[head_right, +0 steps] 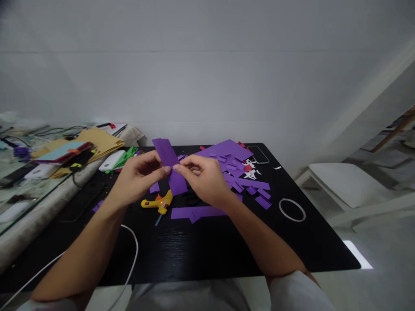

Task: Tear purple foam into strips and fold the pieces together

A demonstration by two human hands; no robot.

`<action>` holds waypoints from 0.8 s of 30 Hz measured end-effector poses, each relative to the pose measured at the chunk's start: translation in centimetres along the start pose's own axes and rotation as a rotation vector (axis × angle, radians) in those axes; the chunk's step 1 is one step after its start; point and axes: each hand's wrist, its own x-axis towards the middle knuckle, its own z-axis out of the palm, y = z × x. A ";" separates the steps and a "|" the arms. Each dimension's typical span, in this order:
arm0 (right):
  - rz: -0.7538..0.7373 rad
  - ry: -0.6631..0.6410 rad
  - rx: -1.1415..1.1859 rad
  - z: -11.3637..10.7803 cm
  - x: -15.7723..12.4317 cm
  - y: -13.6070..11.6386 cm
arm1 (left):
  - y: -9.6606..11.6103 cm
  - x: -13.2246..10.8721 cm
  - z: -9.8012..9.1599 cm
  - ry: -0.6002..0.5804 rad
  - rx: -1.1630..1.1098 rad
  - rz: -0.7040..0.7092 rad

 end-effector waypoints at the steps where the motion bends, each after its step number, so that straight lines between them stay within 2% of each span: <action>1: -0.001 -0.017 0.005 0.1 0.0 0.0 | -0.1 0.0 0.1 -0.015 0.000 -0.002; 5: 0.004 -0.049 -0.012 0.2 -0.2 0.0 | -0.3 -0.1 -0.1 -0.056 0.051 0.018; 8: -0.019 -0.022 -0.050 -0.1 -0.1 -0.2 | -0.1 -0.1 -0.9 -0.062 0.114 0.050; 14: -0.032 0.210 -0.028 -1.9 0.8 -0.7 | -0.5 0.2 -3.3 0.127 0.174 0.021; 17: -0.039 0.195 0.018 -1.7 1.0 -0.9 | -0.4 0.1 -2.6 0.133 0.100 0.025; 21: -0.116 0.169 -0.048 -0.7 0.7 -0.6 | 0.2 -0.2 -0.4 0.084 -0.022 0.045; 24: -0.023 0.138 0.000 -0.2 0.3 -0.3 | 0.3 -0.3 0.6 0.110 -0.101 0.016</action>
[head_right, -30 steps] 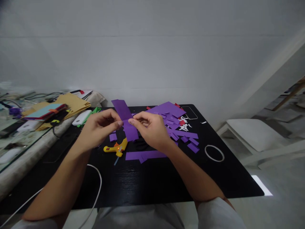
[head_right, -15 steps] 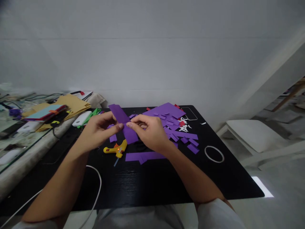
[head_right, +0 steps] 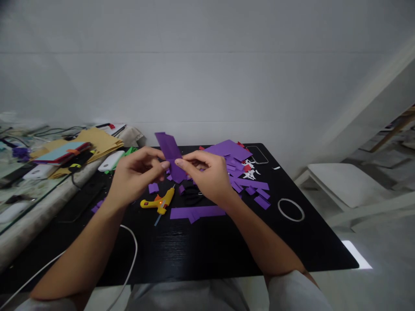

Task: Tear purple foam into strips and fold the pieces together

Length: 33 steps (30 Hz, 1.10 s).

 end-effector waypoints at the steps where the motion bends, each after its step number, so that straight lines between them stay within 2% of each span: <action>1: 0.046 -0.017 0.042 0.1 -0.1 0.1 | 0.0 0.0 0.1 0.009 -0.025 -0.014; 5: 0.110 -0.052 0.151 0.3 -0.4 -0.1 | 0.1 0.0 0.1 0.003 -0.087 -0.027; 12: -0.049 -0.046 0.226 0.3 -0.2 -0.2 | 0.0 0.2 0.0 0.059 0.034 0.131; 20: -0.093 -0.015 0.160 0.4 -0.4 0.2 | -0.2 0.0 0.1 0.077 0.042 0.159; 28: 0.028 0.033 0.284 0.8 -0.4 -0.1 | -0.3 -0.3 0.8 0.150 0.036 0.154; 33: 0.085 0.012 0.337 0.7 -0.2 -0.3 | -0.4 -0.1 1.0 0.163 -0.016 0.107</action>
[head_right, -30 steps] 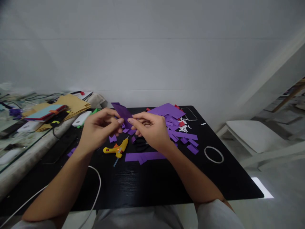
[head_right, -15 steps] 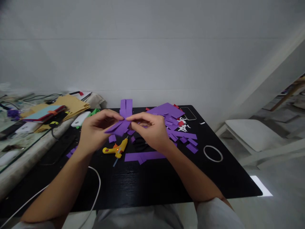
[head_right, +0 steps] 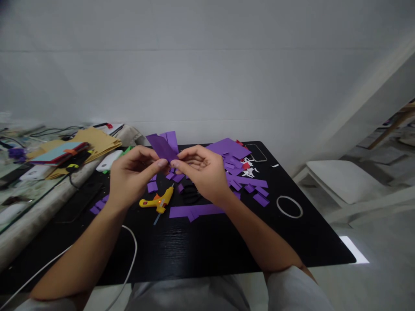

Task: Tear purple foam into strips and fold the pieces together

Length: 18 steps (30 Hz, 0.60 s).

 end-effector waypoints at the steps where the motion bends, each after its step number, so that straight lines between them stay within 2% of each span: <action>1: 0.009 -0.003 0.012 0.0 0.0 0.0 | 0.0 0.0 0.0 0.004 -0.008 -0.010; 8: 0.044 -0.001 0.048 0.0 0.1 0.0 | 0.0 0.1 0.2 0.018 -0.076 -0.041; 13: 0.007 -0.011 -0.014 -0.2 0.1 0.1 | -0.6 0.2 0.0 -0.055 -0.126 -0.051; 18: -0.126 -0.087 -0.229 -0.6 -0.2 0.3 | -0.6 0.6 -1.3 -0.060 0.052 0.110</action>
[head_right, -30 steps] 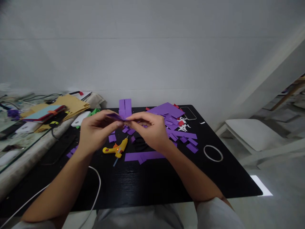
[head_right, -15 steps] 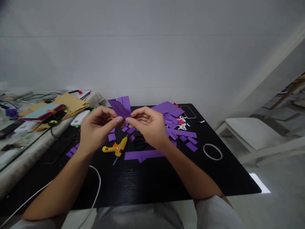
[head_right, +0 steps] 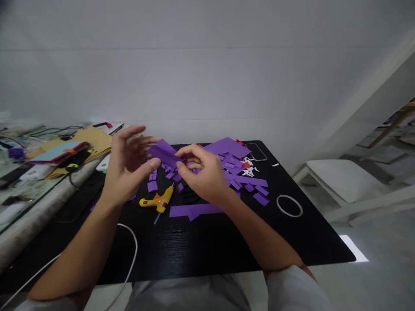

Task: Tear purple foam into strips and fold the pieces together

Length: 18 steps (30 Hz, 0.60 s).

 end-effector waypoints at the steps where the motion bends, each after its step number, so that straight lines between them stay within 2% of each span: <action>1: -0.019 -0.023 -0.035 0.0 -0.1 0.0 | 0.1 0.1 -0.3 -0.015 0.060 0.036; 5: -0.030 -0.071 -0.091 0.0 -0.2 -0.1 | 0.8 0.3 -0.9 -0.118 0.306 0.147; 7: -0.026 -0.056 -0.077 -0.1 -0.2 -0.2 | 1.1 0.3 -0.9 -0.125 0.369 0.144; 13: -0.007 0.099 0.022 -0.1 0.1 -0.2 | 1.0 0.0 -0.6 -0.139 0.283 0.022; 18: 0.009 0.090 0.085 0.2 0.2 -0.3 | 0.5 -0.1 -0.3 -0.200 0.201 -0.043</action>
